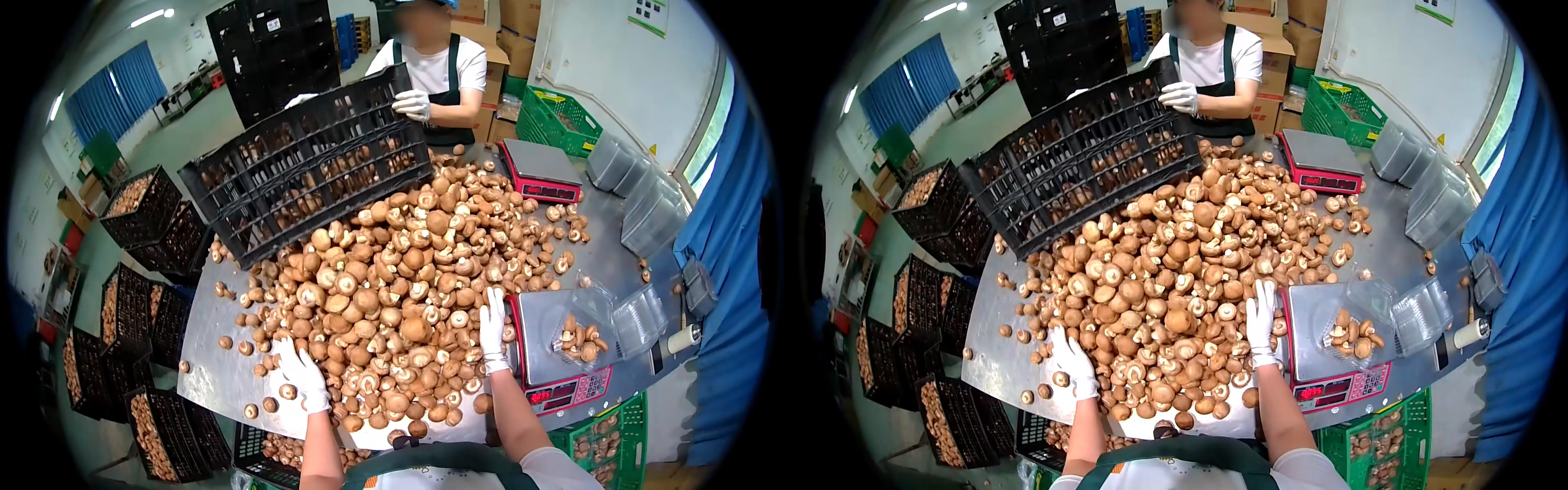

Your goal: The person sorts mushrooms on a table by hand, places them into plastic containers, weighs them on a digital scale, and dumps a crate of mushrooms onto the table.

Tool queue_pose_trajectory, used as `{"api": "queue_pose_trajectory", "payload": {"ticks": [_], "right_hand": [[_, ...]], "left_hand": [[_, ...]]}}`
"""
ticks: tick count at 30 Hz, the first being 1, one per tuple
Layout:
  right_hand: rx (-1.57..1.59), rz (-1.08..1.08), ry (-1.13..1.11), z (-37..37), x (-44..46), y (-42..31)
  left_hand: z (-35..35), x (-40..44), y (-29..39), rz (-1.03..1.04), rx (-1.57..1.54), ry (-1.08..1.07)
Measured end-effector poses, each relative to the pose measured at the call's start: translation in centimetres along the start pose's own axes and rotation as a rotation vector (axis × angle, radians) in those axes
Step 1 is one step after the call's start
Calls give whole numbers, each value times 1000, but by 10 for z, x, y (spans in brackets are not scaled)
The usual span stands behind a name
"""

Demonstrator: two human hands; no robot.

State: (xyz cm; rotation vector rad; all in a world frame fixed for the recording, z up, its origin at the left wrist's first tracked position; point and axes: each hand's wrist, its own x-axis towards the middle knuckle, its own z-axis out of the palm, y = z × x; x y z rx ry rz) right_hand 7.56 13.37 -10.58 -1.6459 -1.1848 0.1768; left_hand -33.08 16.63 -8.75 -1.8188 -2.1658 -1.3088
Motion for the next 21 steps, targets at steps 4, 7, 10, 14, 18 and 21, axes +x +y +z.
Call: {"api": "queue_pose_trajectory", "payload": {"ticks": [4, 7, 10, 14, 18, 21], "right_hand": [[-106, -10, -203, -10, -9, -25], [-300, -128, -270, -25, -14, -53], [-315, -200, -274, -31, -7, -85], [-94, -304, -343, -13, -2, -132], [-456, -399, -647, 19, -15, -137], [-440, -444, -624, 22, -15, -132]], "left_hand": [[-1, 0, 2, -10, 19, 0], [5, 0, -11, -68, -85, -64], [-3, 6, -4, -25, -82, -44], [-7, 22, 52, 151, -207, -18], [8, 37, 102, 392, -448, -241], [17, 44, 135, 479, -105, -314]]}}
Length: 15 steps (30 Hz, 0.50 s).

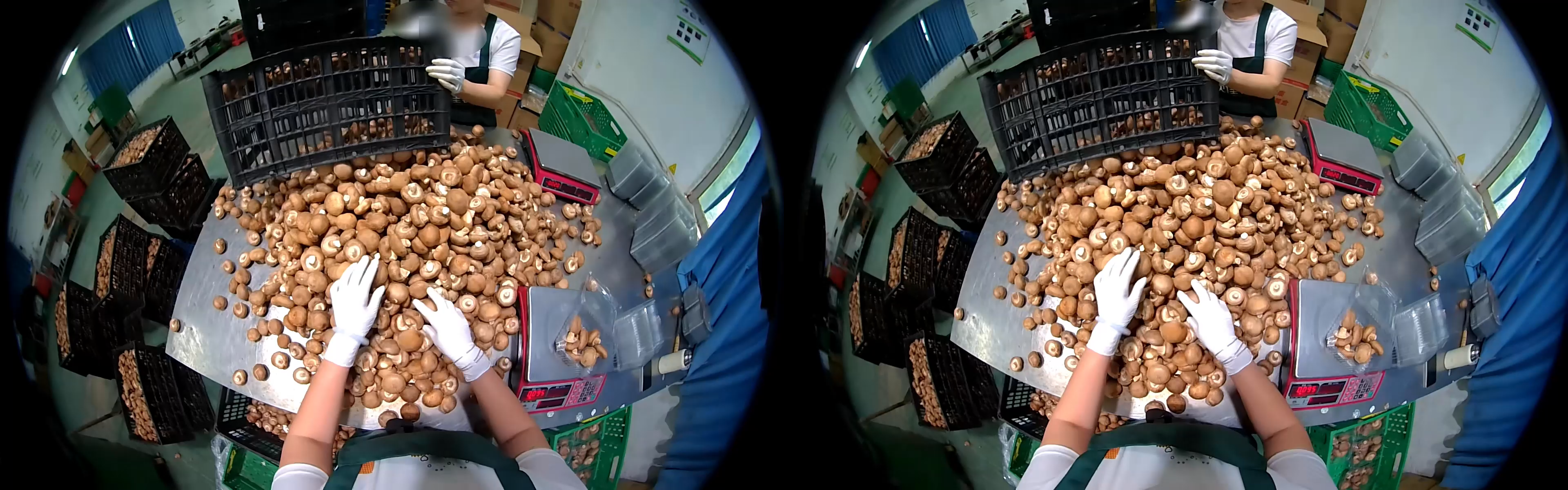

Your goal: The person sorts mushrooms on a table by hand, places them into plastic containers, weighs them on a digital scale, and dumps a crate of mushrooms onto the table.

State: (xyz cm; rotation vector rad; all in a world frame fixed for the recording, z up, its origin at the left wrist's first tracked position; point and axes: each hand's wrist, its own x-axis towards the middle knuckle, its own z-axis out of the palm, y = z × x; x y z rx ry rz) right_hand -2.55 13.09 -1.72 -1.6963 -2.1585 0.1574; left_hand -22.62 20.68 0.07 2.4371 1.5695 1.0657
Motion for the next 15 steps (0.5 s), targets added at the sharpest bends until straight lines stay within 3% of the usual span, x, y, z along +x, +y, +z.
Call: {"api": "queue_pose_trajectory", "payload": {"ticks": [3, 5, 6, 7, 9, 11, 13, 14, 15], "right_hand": [[202, 10, 92, 0, -7, 10], [530, 36, 196, -9, -10, 16], [796, 307, 95, -16, -15, 16], [1304, 419, 152, -16, -16, 20], [1627, 513, 202, -18, -22, 32], [1604, 436, 190, -15, -21, 32], [1303, 496, 1, -19, -15, 17], [1174, 382, 35, -23, -15, 2], [798, 134, 62, -25, -13, -4]], "left_hand": [[17, 5, -8, 31, 86, -41], [14, 4, -10, 4, -28, 14], [4, 6, -7, -35, -225, 57], [-2, 4, -7, -47, -303, 147], [-16, -3, -5, -460, -808, 121], [-30, -11, -19, -743, -1354, 95], [-27, -30, -44, -755, -1789, 209], [-29, -36, -47, -815, -1895, 235], [-31, -41, -52, -826, -1936, 216]]}}
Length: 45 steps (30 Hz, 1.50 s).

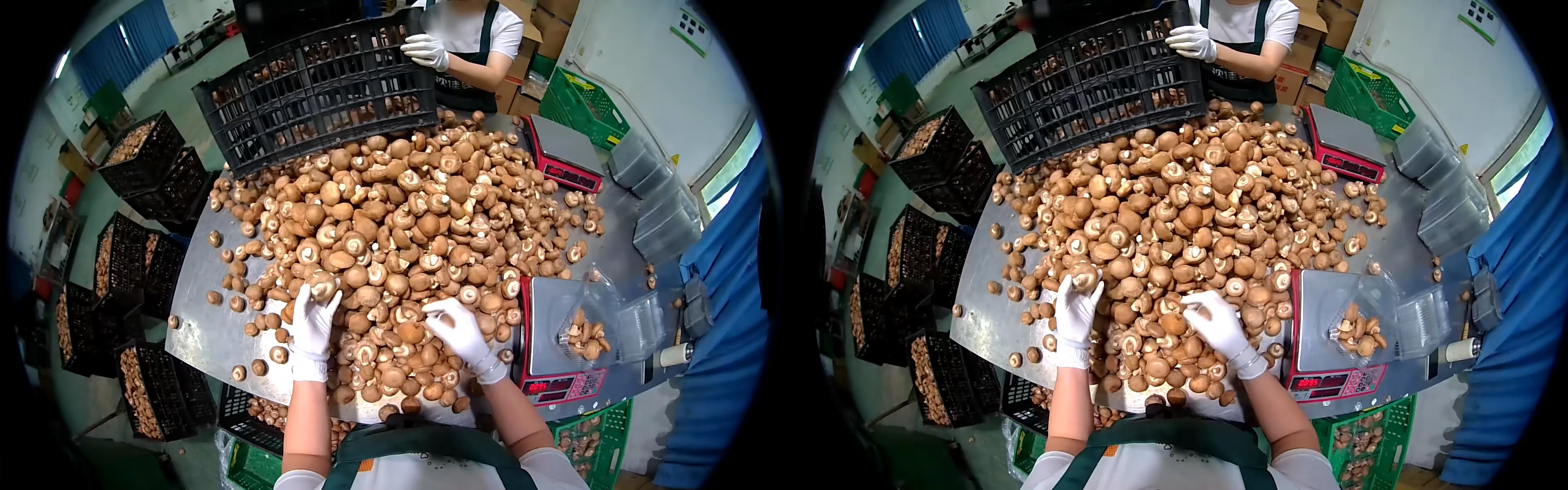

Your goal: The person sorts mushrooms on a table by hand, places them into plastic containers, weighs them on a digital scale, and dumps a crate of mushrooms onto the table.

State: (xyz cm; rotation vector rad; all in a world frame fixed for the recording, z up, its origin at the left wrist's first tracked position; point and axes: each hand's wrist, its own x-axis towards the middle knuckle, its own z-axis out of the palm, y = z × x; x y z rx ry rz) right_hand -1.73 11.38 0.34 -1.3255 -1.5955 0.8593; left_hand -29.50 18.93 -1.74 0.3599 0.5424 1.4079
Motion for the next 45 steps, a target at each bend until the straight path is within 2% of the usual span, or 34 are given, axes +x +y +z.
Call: {"api": "queue_pose_trajectory", "payload": {"ticks": [3, 4, 7, 9, 10, 12, 14, 16, 17, 18, 22, 24, 25, 26, 27, 28, 31, 32, 34, 36, 38, 40, 42, 44, 45], "right_hand": [[-714, -168, -151, 15, -10, -19], [-795, -140, -209, 21, -12, -16], [-698, -121, -183, 24, -13, 1], [-400, -2, -56, 23, -14, 5], [-252, -54, -57, 18, -12, 10], [588, 348, -234, 8, -15, 11], [1100, 426, -152, 3, -25, -1], [1030, 323, -123, 2, -43, 16], [717, 283, -43, 5, -52, 21], [717, 282, -23, 6, -54, 23], [1229, 410, 175, -1, -67, 2], [881, 265, 180, -6, -79, 1], [1187, 346, 224, -14, -82, 3], [1168, 302, 255, -14, -88, 11], [921, 207, 236, -27, -93, -6], [856, 200, 270, -39, -99, -10], [1085, 318, 439, -90, -115, -27], [1344, 302, 462, -109, -125, -12], [981, 196, 593, -155, -137, -33], [535, 238, 730, -193, -151, -39], [59, 192, 783, -223, -164, -38], [-408, 94, 744, -243, -177, -15], [-628, 132, 568, -245, -188, 1], [-793, 143, 433, -242, -197, 12], [-807, 153, 402, -244, -199, 8]], "left_hand": [[-11, -7, 4, 14, 5, 39], [-11, -8, 6, -13, 53, 33], [-5, -15, 0, -58, 48, 64], [4, -26, -7, -105, -40, 95], [2, -31, -12, -148, -67, 91], [10, -43, -20, -255, -140, 3], [24, -53, -28, -353, -199, -61], [39, -62, -37, -416, -228, -68], [43, -64, -41, -439, -229, -110], [46, -66, -46, -456, -242, -121], [64, -75, -62, -531, -243, -188], [71, -78, -76, -565, -198, -167], [79, -81, -82, -560, -121, -152], [90, -85, -87, -545, -30, -176], [94, -87, -96, -550, 17, -221], [103, -90, -105, -546, 67, -264], [135, -100, -130, -539, 244, -382], [150, -104, -141, -526, 304, -391], [175, -110, -168, -441, 479, -466], [207, -117, -191, -282, 743, -577], [240, -131, -216, -421, 723, -494], [230, -129, -272, -46, 939, -733], [227, -127, -309, 436, 1193, -1002], [231, -140, -316, 408, 1353, -1143], [232, -146, -313, 409, 1352, -1131]]}}
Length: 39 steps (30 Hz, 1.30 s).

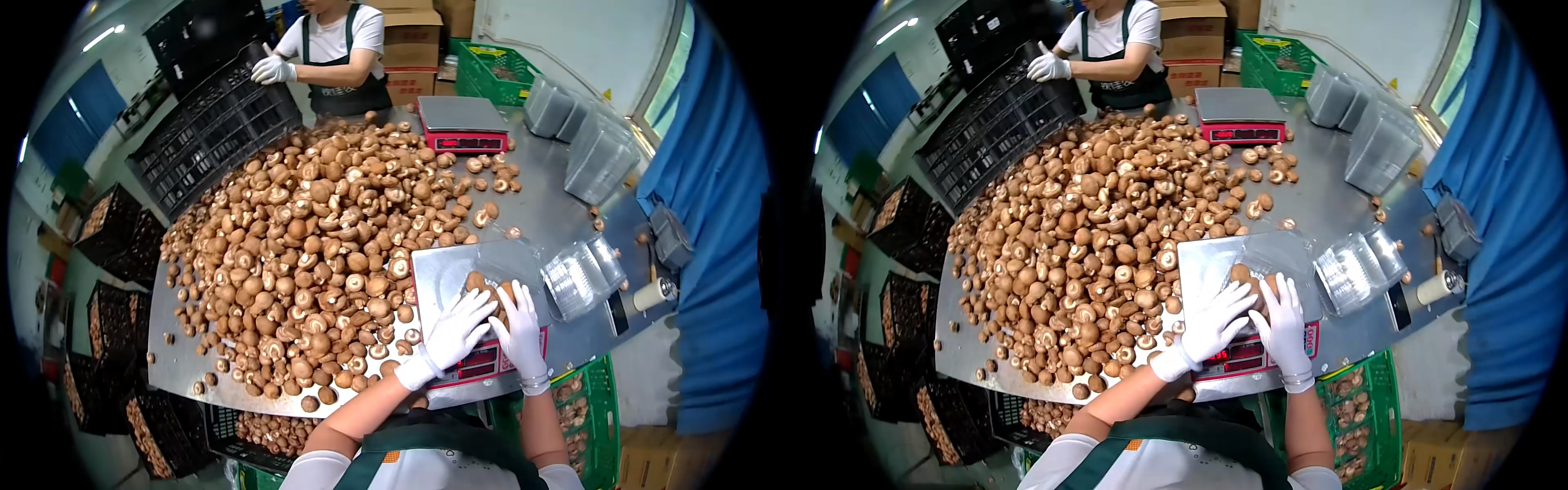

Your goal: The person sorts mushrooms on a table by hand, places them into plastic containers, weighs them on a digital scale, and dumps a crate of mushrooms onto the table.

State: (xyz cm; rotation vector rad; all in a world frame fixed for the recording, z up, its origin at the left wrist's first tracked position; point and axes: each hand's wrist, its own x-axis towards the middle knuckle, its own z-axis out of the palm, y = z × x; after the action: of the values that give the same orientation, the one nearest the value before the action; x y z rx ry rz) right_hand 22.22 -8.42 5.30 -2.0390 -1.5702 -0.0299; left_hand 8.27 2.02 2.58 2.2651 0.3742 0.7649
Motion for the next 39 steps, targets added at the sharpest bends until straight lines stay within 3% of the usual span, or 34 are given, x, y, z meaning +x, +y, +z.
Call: {"api": "queue_pose_trajectory", "payload": {"ticks": [5, 7, 9, 11, 13, 15, 19, 21, 23, 24, 27, 31, 35, 37, 39], "right_hand": [[181, 38, 104, -21, -3, 12], [210, -25, 174, -26, -5, 19], [325, -47, 137, -31, -9, 10], [471, -113, 81, -29, -13, -14], [629, -154, -151, -19, -20, -41], [635, -275, -371, 8, -32, -57], [558, -356, -845, 60, -57, -62], [654, -283, -928, 69, -68, -63], [669, -273, -932, 74, -75, -61], [689, -271, -901, 71, -77, -61], [749, -206, -868, 59, -75, -57], [739, -96, -884, 45, -75, -51], [779, -20, -810, 29, -80, -46], [804, -16, -748, 31, -86, -38], [769, -24, -719, 29, -89, -33]], "left_hand": [[-25, -38, -13, -125, -6, 282], [-28, -59, -36, -419, 39, 589], [-44, -72, -68, -503, 229, 614], [-49, -73, -90, -513, 403, 490], [-53, -65, -96, -571, 520, 252], [-45, -66, -120, -563, 489, 161], [-55, -68, -145, -444, 344, 338], [-61, -76, -157, -494, -49, 495], [-91, -65, -124, -849, -1016, 524], [-99, -74, -119, -602, -1409, 456], [-101, -67, -87, -577, -1684, 428], [-99, -30, -58, -488, -1675, 170], [-83, -2, -41, -517, -1589, 68], [-78, 16, -20, -513, -1379, 53], [-64, 30, -16, -464, -832, -1]]}}
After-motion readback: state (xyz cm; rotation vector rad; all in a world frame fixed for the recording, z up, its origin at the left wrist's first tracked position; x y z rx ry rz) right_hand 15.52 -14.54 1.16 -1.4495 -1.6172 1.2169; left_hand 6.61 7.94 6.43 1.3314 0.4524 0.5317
